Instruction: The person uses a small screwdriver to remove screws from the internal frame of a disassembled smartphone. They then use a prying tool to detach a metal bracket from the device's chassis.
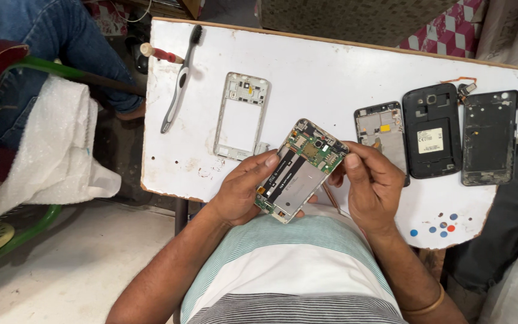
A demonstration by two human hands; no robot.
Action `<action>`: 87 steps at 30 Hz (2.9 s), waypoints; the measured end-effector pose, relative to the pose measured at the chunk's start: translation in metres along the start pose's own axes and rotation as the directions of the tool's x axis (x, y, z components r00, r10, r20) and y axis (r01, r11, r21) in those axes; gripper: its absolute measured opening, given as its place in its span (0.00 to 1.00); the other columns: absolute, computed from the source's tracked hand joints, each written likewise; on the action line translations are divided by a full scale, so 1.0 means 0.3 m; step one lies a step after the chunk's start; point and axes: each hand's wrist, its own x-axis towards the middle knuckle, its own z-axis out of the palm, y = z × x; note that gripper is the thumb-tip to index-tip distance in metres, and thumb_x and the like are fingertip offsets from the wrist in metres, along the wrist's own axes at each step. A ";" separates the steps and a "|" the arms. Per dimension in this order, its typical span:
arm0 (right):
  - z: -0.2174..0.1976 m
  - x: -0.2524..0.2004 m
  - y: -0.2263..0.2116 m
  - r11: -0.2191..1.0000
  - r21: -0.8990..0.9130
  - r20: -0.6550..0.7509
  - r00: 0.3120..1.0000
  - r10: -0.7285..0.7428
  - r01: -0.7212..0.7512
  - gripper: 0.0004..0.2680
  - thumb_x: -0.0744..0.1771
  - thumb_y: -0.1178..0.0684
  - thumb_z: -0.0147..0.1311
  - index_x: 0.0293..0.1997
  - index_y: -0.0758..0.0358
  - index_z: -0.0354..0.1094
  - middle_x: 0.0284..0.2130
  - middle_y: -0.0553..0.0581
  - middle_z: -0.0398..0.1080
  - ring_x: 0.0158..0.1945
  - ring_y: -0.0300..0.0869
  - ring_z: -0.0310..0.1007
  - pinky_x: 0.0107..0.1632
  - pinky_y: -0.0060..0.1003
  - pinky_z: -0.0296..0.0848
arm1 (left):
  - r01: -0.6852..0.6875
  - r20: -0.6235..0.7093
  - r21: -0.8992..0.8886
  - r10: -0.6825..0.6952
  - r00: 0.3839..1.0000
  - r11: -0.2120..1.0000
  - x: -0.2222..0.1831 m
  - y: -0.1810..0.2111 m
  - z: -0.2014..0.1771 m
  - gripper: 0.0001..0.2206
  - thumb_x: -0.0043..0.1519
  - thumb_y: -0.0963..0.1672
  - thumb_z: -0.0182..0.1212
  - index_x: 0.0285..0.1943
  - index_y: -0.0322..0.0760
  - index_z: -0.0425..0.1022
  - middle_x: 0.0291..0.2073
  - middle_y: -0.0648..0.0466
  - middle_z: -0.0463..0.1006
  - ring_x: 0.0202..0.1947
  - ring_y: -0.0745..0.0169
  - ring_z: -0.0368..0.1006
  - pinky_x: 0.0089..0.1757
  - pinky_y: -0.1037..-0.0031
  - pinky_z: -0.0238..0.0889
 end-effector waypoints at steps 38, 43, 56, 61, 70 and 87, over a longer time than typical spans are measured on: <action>-0.033 -0.005 0.044 0.997 0.074 0.128 0.992 0.017 -0.027 0.14 0.71 0.59 0.55 0.64 0.76 0.63 0.44 0.64 0.76 0.41 0.39 0.80 0.40 0.31 0.84 | -0.011 -0.048 0.042 0.013 0.999 0.999 0.030 0.015 -0.003 0.24 0.75 0.51 0.40 0.70 0.26 0.62 0.51 0.35 0.78 0.46 0.46 0.81 0.42 0.60 0.80; -0.034 -0.002 0.041 0.998 0.053 0.133 0.991 0.017 -0.025 0.14 0.71 0.59 0.55 0.64 0.76 0.63 0.44 0.64 0.76 0.41 0.39 0.80 0.41 0.32 0.84 | -0.010 -0.056 0.048 0.013 0.998 0.999 0.029 0.013 -0.004 0.24 0.75 0.50 0.40 0.70 0.26 0.62 0.52 0.35 0.78 0.48 0.46 0.81 0.47 0.60 0.79; -0.039 0.002 0.052 0.995 0.059 0.101 0.992 0.080 -0.086 0.14 0.71 0.59 0.54 0.63 0.75 0.65 0.42 0.62 0.77 0.36 0.37 0.79 0.36 0.28 0.80 | 0.003 -0.083 0.184 0.012 0.997 0.983 0.024 0.016 0.005 0.25 0.74 0.50 0.42 0.74 0.27 0.60 0.55 0.36 0.77 0.53 0.51 0.78 0.52 0.62 0.76; -0.035 -0.006 0.054 0.992 0.072 0.053 0.994 0.097 -0.101 0.14 0.72 0.59 0.54 0.64 0.74 0.65 0.43 0.62 0.77 0.35 0.37 0.77 0.36 0.28 0.76 | 0.028 -0.043 0.210 -0.019 0.999 0.977 0.023 0.018 0.010 0.28 0.74 0.52 0.41 0.75 0.27 0.60 0.58 0.38 0.76 0.56 0.51 0.77 0.54 0.62 0.75; -0.009 0.004 0.020 0.994 0.074 0.020 0.997 0.079 -0.080 0.21 0.71 0.60 0.54 0.74 0.70 0.53 0.38 0.59 0.74 0.35 0.35 0.76 0.36 0.25 0.75 | 0.008 0.014 0.510 -0.017 1.000 0.860 0.005 0.017 0.000 0.33 0.72 0.59 0.39 0.76 0.33 0.62 0.56 0.43 0.78 0.58 0.56 0.74 0.56 0.64 0.70; 0.033 0.111 -0.130 0.441 -0.718 0.412 0.839 -0.355 0.539 0.16 0.66 0.59 0.63 0.60 0.70 0.68 0.54 0.67 0.75 0.53 0.52 0.79 0.55 0.43 0.80 | -0.137 0.117 0.465 0.092 0.989 0.875 0.012 -0.008 0.013 0.43 0.66 0.54 0.62 0.84 0.35 0.42 0.71 0.43 0.63 0.63 0.56 0.71 0.58 0.61 0.73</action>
